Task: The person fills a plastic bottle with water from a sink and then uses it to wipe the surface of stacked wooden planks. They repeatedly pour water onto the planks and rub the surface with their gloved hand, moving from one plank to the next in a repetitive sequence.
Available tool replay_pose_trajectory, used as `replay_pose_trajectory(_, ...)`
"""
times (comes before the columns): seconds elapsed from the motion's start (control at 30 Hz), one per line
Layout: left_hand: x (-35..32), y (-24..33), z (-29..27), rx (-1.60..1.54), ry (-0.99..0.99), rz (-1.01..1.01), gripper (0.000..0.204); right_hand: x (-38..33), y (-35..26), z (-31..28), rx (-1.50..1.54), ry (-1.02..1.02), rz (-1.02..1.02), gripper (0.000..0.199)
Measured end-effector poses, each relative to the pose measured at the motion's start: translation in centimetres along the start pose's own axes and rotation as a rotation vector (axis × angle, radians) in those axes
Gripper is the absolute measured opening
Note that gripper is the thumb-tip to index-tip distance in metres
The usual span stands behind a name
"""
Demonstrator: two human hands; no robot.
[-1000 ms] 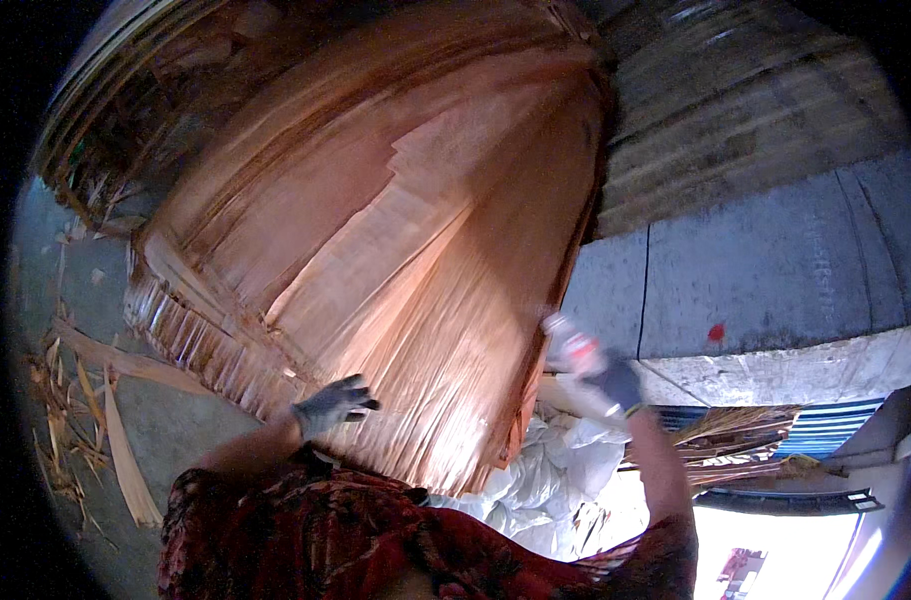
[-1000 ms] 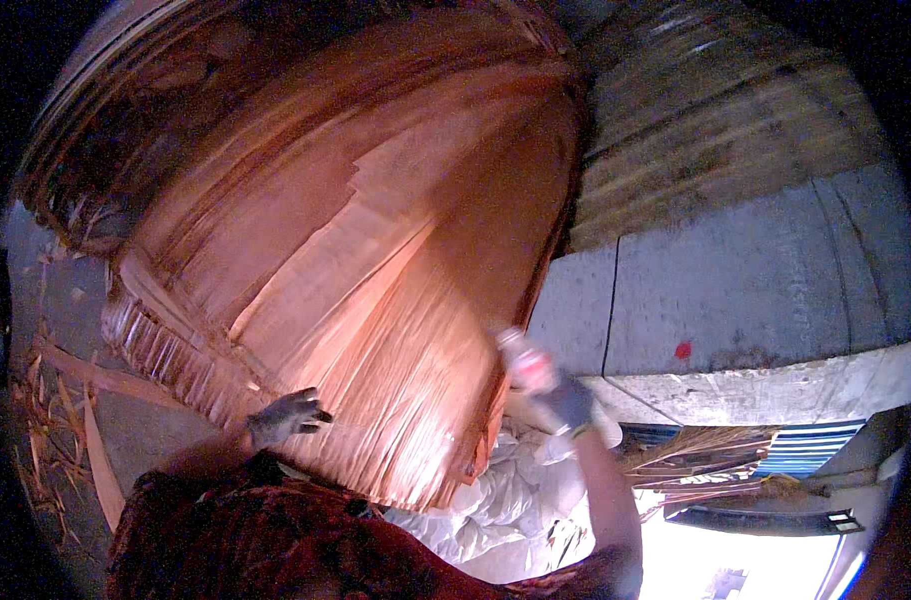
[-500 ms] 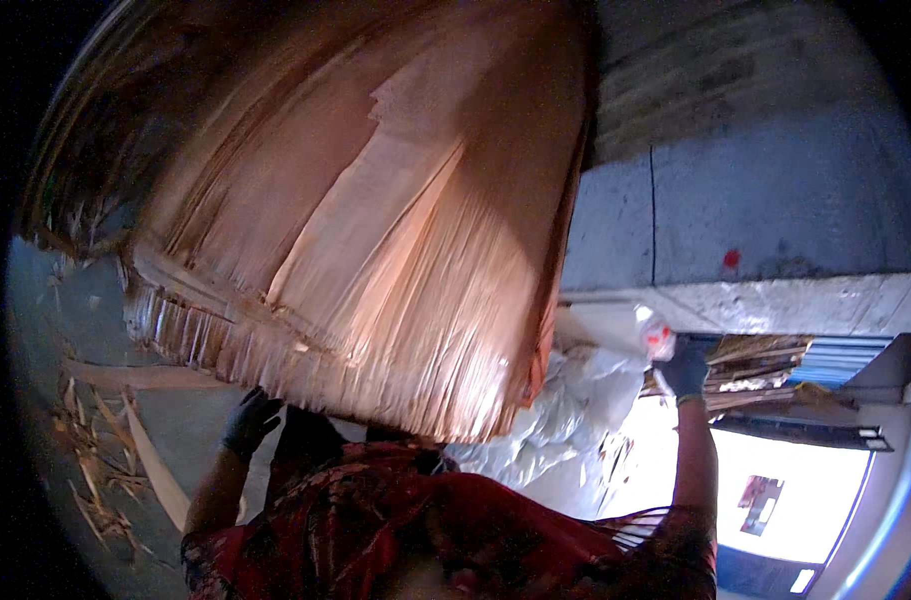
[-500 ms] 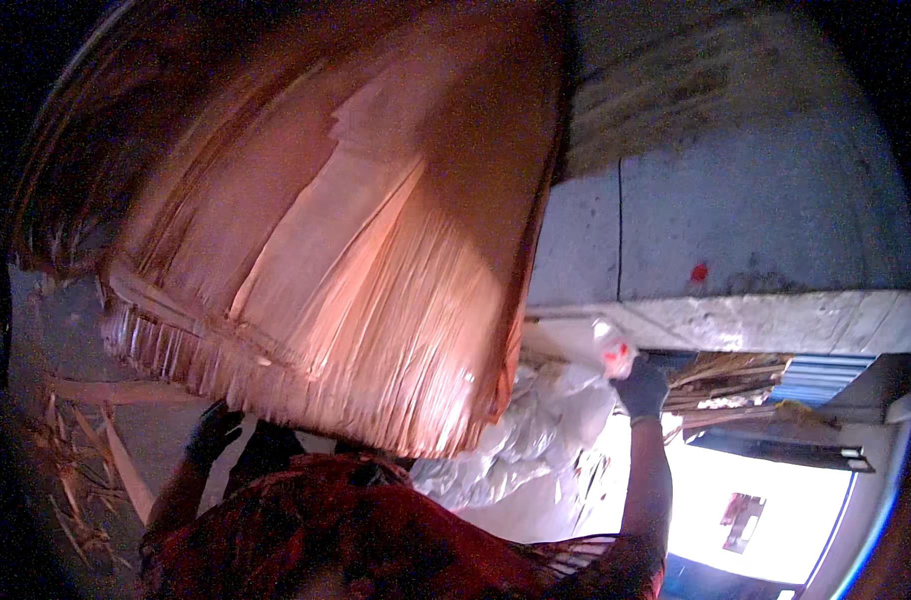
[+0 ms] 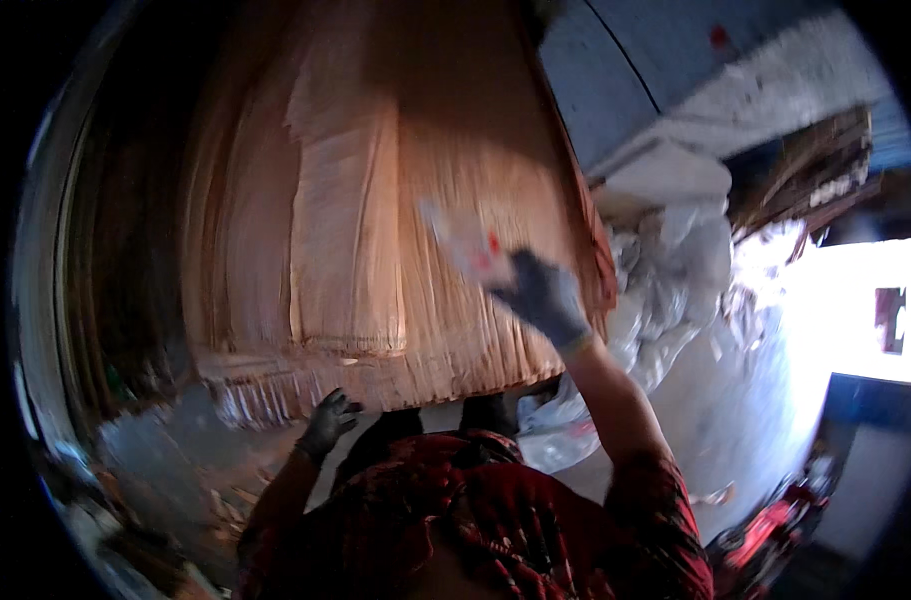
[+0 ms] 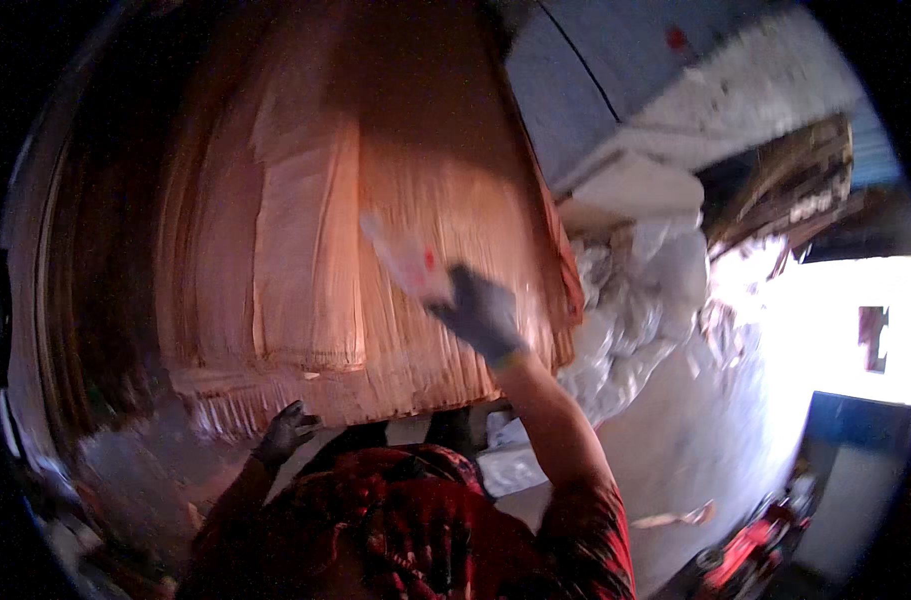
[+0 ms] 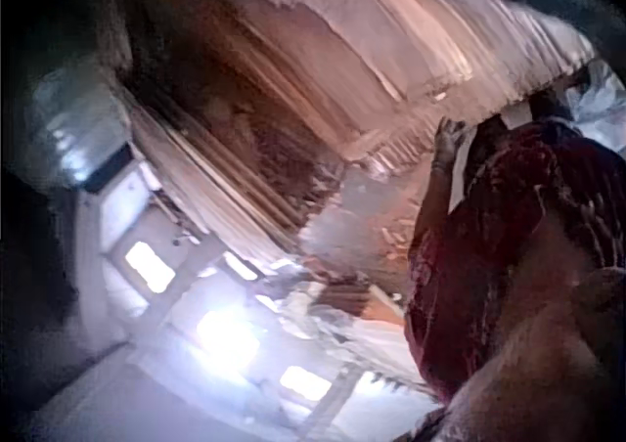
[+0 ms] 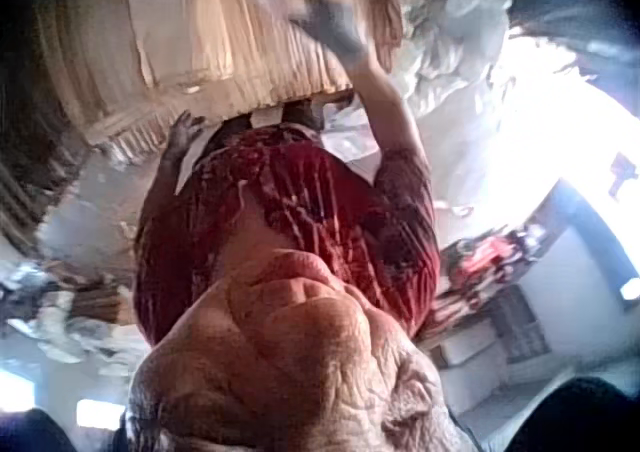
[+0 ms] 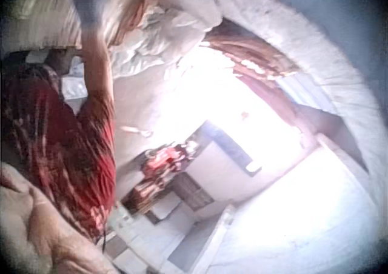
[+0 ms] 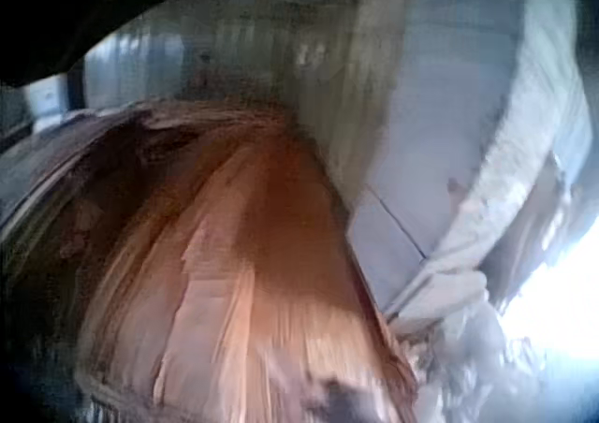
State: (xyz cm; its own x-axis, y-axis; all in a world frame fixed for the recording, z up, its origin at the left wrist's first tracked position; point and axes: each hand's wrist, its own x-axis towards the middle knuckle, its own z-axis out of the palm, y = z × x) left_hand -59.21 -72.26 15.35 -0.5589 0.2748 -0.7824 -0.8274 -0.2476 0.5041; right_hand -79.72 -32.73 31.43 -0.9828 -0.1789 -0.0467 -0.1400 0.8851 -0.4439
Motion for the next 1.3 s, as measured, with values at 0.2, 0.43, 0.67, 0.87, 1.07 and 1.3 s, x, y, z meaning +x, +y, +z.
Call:
replay_pose_trajectory(0.2,5.8,6.4,13.1,0.072,-0.068,0.176,0.076,1.1,-1.8,1.3,0.491,0.068,0.233,0.052)
replay_pose_trajectory(0.43,10.1,6.7,24.5,0.014,-0.070,0.093,0.077,-12.1,2.9,9.7,0.878,-0.106,0.316,0.053)
replay_pose_trajectory(0.67,11.1,3.6,29.7,0.136,-0.081,0.027,0.087,-19.4,21.0,21.6,1.013,0.385,1.297,0.059)
replay_pose_trajectory(0.87,11.2,2.1,29.1,0.213,0.042,-0.157,0.087,-23.4,32.0,31.2,1.667,0.715,1.641,0.095)
replay_pose_trajectory(1.07,11.0,1.6,27.7,-0.027,-0.138,-0.222,0.082,-22.9,30.9,32.3,1.894,1.032,1.468,0.042)
replay_pose_trajectory(1.3,9.6,3.6,25.1,0.191,-0.133,-0.077,0.090,-21.7,24.9,26.5,1.732,1.250,1.179,0.018)
